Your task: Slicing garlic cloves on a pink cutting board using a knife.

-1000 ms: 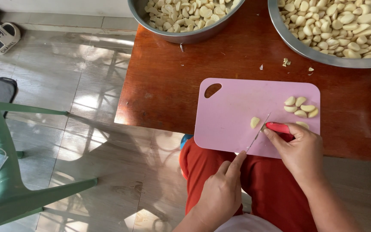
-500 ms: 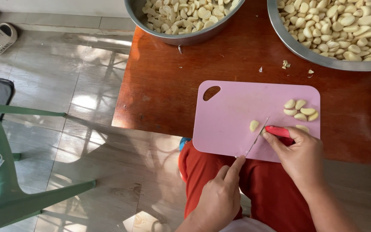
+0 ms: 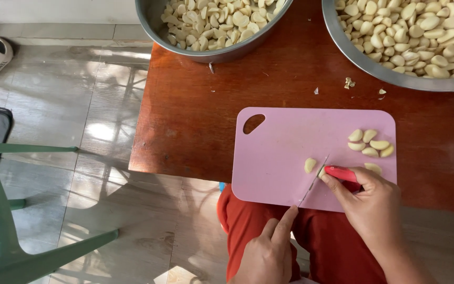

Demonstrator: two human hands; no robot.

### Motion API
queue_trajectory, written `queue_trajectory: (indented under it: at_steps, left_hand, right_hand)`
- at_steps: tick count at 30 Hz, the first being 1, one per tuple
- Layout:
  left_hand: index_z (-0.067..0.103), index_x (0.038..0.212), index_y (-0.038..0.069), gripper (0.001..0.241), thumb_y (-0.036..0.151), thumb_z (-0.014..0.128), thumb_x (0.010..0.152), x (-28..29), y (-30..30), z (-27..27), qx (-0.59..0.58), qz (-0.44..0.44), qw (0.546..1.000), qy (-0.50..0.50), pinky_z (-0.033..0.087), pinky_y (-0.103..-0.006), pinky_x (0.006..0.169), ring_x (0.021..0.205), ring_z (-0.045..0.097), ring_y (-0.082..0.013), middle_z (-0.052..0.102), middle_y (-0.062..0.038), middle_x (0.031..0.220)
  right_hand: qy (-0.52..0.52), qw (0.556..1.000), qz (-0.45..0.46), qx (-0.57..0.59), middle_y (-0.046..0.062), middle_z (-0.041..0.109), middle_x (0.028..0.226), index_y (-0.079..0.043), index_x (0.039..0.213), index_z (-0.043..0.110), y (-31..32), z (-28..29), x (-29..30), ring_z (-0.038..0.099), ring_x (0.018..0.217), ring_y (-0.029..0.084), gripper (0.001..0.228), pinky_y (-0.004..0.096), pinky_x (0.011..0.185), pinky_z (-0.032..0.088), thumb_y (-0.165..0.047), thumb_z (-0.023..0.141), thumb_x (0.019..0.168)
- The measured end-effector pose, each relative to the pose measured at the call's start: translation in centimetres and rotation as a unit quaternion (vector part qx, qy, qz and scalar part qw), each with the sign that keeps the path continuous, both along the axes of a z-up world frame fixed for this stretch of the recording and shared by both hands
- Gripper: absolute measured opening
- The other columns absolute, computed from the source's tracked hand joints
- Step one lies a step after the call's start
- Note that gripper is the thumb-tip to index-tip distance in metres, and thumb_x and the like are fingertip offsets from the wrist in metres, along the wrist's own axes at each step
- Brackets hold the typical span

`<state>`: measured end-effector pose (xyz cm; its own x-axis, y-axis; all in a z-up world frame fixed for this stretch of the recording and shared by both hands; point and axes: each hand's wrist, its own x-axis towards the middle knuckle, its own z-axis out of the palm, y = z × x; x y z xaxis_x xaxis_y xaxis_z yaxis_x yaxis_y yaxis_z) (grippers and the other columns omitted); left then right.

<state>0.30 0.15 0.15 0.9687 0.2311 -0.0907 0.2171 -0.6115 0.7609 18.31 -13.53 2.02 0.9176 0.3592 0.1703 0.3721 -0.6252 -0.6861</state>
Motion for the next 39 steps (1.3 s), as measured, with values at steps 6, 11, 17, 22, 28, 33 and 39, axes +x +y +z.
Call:
queue_trajectory:
  at_steps: [6,11,17,22,28,33,39]
  left_hand:
    - [0.049,0.156,0.005,0.071,-0.009,0.056,0.087,1.5,-0.4,-0.6,0.048,-0.003,0.997,-0.062,0.043,-0.0443,0.034,0.046,0.046,-0.0307,0.055,-0.01,0.094]
    - [0.053,0.157,0.011,0.081,-0.007,0.056,0.077,1.3,-0.2,-0.4,0.192,0.012,0.978,-0.08,0.033,-0.0413,0.025,0.042,0.03,-0.0253,0.045,-0.006,0.086]
    - [0.055,0.153,0.009,0.074,-0.011,0.052,0.082,1.7,0.7,0.2,0.104,0.015,0.993,-0.06,0.036,-0.0437,0.027,0.047,0.042,-0.0279,0.051,-0.006,0.085]
    - [0.053,0.156,0.015,0.063,-0.001,0.051,0.095,1.5,0.6,2.8,0.04,0.027,0.999,-0.023,0.04,-0.0457,0.032,0.042,0.044,-0.0316,0.054,-0.005,0.09]
    - [0.051,0.157,0.014,0.062,-0.002,0.051,0.096,1.0,0.4,1.7,0.029,0.023,0.998,-0.045,0.041,-0.0441,0.033,0.041,0.044,-0.0308,0.054,-0.006,0.091]
    - [0.05,0.157,0.012,0.061,0.0,0.052,0.097,0.8,0.4,1.7,0.028,0.013,0.999,-0.023,0.041,-0.0459,0.031,0.039,0.043,-0.0326,0.054,-0.007,0.09]
    - [0.049,0.158,0.014,0.062,0.001,0.049,0.097,0.6,0.6,2.4,0.004,0.018,0.999,-0.026,0.038,-0.0468,0.034,0.04,0.042,-0.0339,0.055,-0.008,0.094]
  right_hand:
    - [-0.016,1.0,0.021,0.0,-0.003,0.078,0.085,-0.013,0.103,0.084,0.0,0.1,0.0,0.06,0.071,0.01,0.018,0.028,0.064,0.05,-0.022,0.088,0.088]
    - [-0.003,1.0,-0.008,-0.021,-0.001,0.073,0.08,-0.015,0.103,0.084,0.0,-0.1,0.0,0.061,0.064,0.012,0.02,0.03,0.063,0.049,-0.028,0.088,0.088]
    - [-0.011,1.0,0.011,0.005,0.002,0.076,0.085,-0.011,0.105,0.083,0.0,0.1,0.1,0.065,0.065,0.011,0.023,0.027,0.061,0.053,-0.023,0.09,0.086]
    - [0.005,1.0,0.008,-0.001,0.002,0.075,0.086,-0.01,0.105,0.083,0.0,0.2,0.1,0.066,0.068,0.012,0.021,0.028,0.065,0.052,-0.021,0.089,0.087]
    - [-0.004,1.0,-0.002,-0.014,0.001,0.073,0.081,-0.012,0.103,0.084,0.0,-0.1,0.0,0.061,0.063,0.013,0.02,0.03,0.063,0.05,-0.022,0.09,0.088]
    - [-0.007,1.0,0.002,-0.005,0.0,0.077,0.085,-0.011,0.103,0.084,0.1,-0.1,0.0,0.063,0.07,0.012,0.019,0.029,0.067,0.052,-0.022,0.089,0.088]
    - [-0.011,1.0,0.0,-0.008,0.002,0.073,0.079,-0.01,0.101,0.083,-0.1,-0.3,0.0,0.059,0.064,0.014,0.018,0.031,0.064,0.049,-0.02,0.09,0.089]
